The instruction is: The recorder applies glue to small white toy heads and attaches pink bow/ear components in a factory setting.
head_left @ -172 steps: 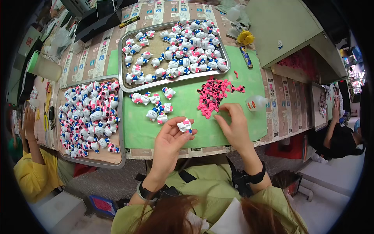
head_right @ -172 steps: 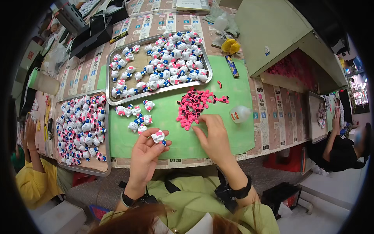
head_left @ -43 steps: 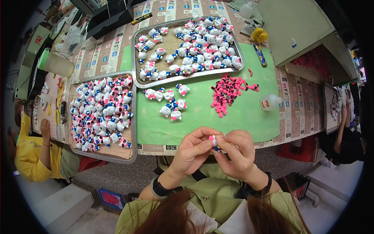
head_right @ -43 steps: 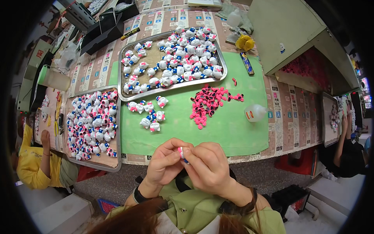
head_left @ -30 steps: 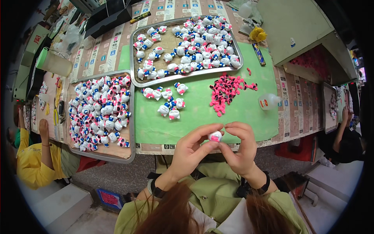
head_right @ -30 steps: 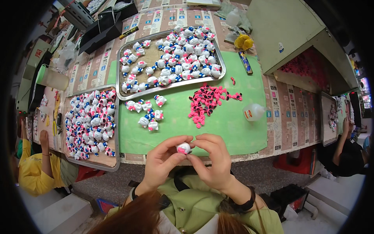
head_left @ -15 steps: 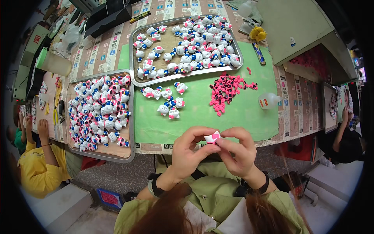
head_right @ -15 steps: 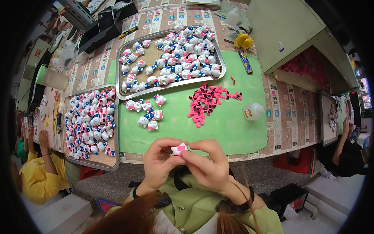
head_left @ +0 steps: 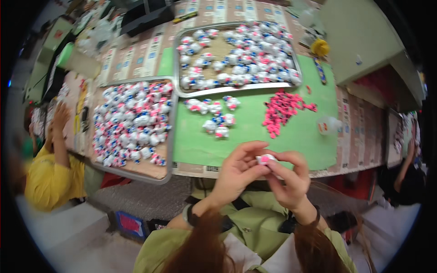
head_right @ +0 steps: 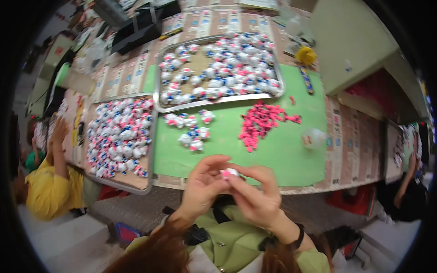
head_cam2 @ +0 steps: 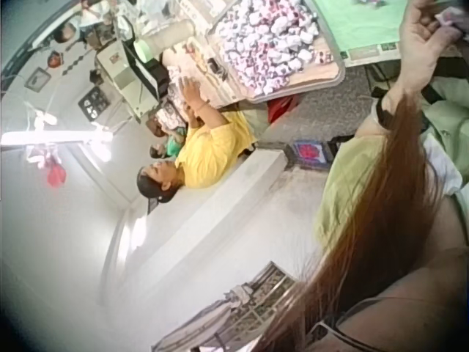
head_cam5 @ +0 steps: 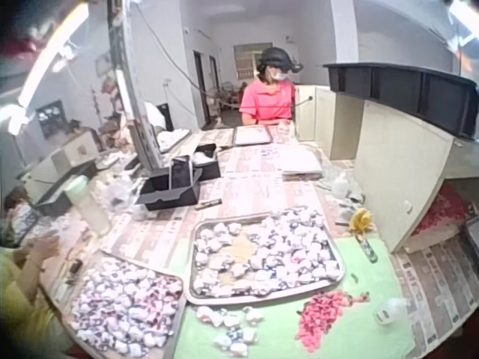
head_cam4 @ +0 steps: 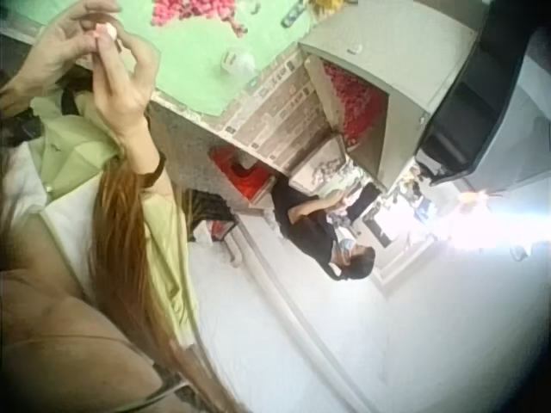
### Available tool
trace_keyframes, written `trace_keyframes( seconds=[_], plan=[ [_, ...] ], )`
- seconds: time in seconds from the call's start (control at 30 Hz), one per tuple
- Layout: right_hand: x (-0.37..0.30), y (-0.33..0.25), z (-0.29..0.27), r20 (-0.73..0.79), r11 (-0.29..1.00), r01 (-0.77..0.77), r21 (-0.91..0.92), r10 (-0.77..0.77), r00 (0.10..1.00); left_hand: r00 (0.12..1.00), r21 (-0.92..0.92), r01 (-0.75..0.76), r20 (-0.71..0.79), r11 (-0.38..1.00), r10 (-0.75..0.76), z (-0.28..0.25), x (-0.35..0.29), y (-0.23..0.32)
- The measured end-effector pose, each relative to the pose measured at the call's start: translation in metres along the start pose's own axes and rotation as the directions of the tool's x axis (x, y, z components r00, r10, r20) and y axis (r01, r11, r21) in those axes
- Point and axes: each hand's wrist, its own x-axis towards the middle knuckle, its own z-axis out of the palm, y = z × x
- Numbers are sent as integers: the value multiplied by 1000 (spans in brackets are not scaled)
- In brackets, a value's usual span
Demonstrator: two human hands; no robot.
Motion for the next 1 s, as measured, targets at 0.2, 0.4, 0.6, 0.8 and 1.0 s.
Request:
trace_keyframes(
  seconds=[0.2,0.4,0.6,0.8,1.0],
  plan=[
    [-8,3,4,-80,991,-88,103,96,992,944,611,-169,-125,773,305,-25,-1,23],
    [-19,27,-18,-230,962,-218,164,252,940,568,944,221,79,-243,819,-86,-10,113],
    [-15,65,-43,-646,958,-285,20,230,728,849,998,14,17,-54,529,-59,5,75],
    [-4,103,-56,-365,832,-529,168,551,750,892,995,-33,71,-92,447,-54,22,51],
    [-1,109,-63,-213,720,-627,295,690,692,929,458,-90,-281,885,240,-27,5,45]
  ],
)
